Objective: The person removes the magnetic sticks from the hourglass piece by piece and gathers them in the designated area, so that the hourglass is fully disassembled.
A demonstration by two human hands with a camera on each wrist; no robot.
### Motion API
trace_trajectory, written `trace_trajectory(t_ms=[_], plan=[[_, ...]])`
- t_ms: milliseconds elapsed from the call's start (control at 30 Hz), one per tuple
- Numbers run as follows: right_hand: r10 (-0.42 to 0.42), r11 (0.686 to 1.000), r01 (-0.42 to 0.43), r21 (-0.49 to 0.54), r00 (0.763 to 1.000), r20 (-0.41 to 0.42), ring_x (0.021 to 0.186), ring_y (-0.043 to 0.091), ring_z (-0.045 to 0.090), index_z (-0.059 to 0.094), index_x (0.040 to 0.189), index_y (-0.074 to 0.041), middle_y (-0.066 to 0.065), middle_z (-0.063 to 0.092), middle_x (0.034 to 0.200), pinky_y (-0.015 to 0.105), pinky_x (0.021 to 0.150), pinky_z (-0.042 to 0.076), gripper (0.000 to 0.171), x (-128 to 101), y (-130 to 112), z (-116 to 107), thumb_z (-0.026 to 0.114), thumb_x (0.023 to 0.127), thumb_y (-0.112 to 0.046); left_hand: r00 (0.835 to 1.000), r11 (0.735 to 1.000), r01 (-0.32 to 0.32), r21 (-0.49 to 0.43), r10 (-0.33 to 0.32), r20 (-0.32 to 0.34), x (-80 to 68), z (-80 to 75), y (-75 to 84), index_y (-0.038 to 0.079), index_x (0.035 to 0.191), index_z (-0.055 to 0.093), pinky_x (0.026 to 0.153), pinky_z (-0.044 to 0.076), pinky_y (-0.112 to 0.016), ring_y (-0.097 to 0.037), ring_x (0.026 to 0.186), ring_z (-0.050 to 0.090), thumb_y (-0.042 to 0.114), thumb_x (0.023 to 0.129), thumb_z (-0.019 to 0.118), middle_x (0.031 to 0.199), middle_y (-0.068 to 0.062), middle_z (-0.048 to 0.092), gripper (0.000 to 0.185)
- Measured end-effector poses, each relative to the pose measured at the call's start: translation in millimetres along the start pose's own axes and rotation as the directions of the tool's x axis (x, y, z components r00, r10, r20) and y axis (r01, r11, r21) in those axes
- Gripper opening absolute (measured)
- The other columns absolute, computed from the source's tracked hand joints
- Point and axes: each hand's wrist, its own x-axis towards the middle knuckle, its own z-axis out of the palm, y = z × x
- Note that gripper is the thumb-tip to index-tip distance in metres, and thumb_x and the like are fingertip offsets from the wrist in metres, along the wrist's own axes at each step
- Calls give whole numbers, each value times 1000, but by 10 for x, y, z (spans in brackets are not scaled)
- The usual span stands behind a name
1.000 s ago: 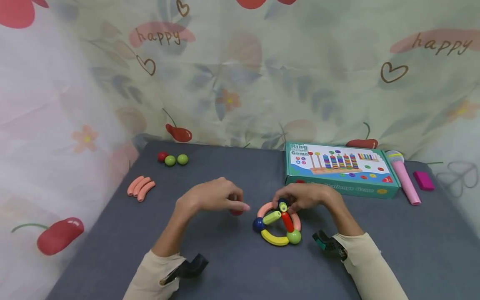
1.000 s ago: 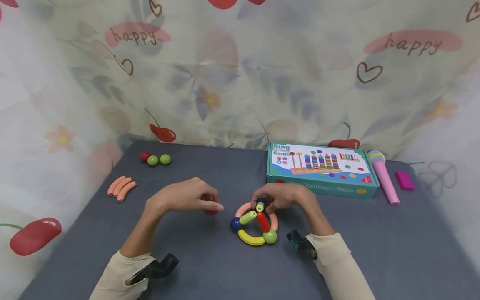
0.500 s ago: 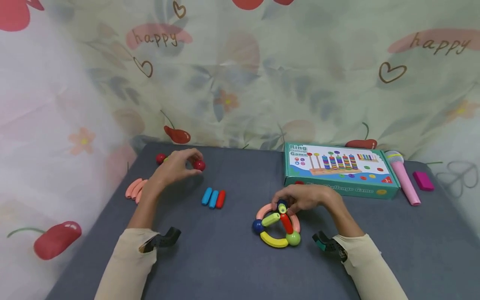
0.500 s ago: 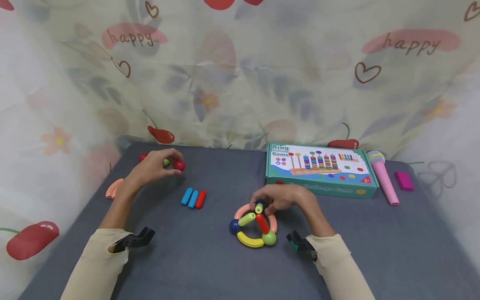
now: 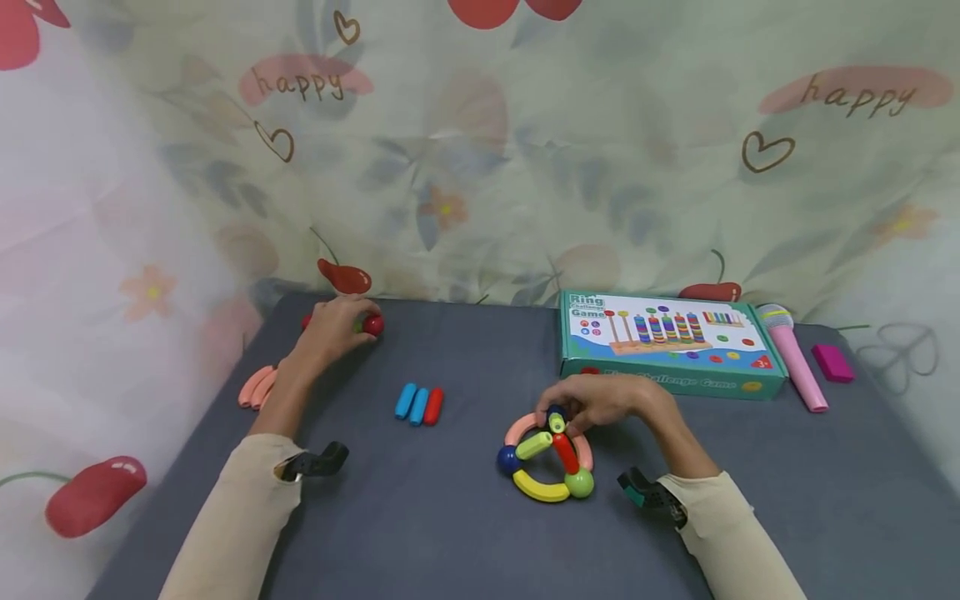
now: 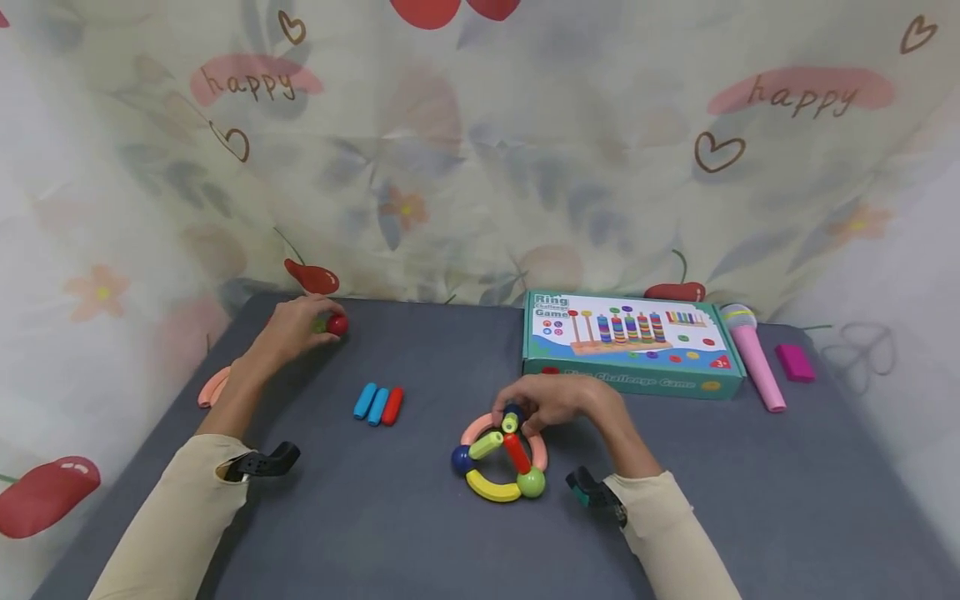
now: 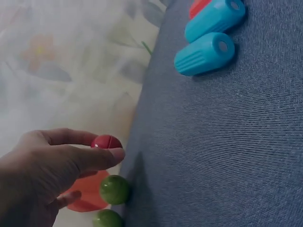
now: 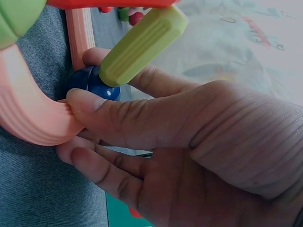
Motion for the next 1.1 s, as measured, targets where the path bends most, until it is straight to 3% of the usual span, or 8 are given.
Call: trace_trajectory(t_ms=[367,633,833,967,1100], plan=[[32,999,-32,-16,999,7,84,21,50,57,113,-22,-5,55,106,29,72,45,33,11,14,-5,60,87,-2,999,999,21,31,-23,47,-14,147,-84,9,114,61,78,37,-57,-32,101,53,18,74,77,110,-12,59,44],[27,1000,-27,-2,1000,13,85,22,50,57,114,-22,-5,54,107,29,71,45,33,15,20,-5,59,87,-2,998,999,34,26,-36,61,-32,155,-97,8,114,60,81,38,-56,-32,102,53,17,76,75,110,-13,59,42],[28,999,-27,-22,1000,12,85,20,50,57,114,-24,-7,53,108,29,72,45,34,39,13,8,59,87,-4,996,998,54,22,-55,64,-87,120,-98,8,121,56,88,31,-61,-35,108,49,18,75,76,118,-15,54,51],[27,999,-27,-25,1000,8,86,21,50,57,114,-24,-6,54,108,30,73,45,34,32,4,6,59,87,-3,998,997,53,50,-53,14,-101,60,40,11,127,51,91,25,-63,-38,115,42,19,74,77,124,-18,48,59],[27,999,-27,-23,1000,1,84,21,50,57,112,-24,-5,54,105,30,72,45,33,18,9,5,59,87,-3,997,999,-30,42,33,-77,-118,27,438,13,127,52,91,28,-58,-35,115,43,24,76,75,123,-17,48,57]])
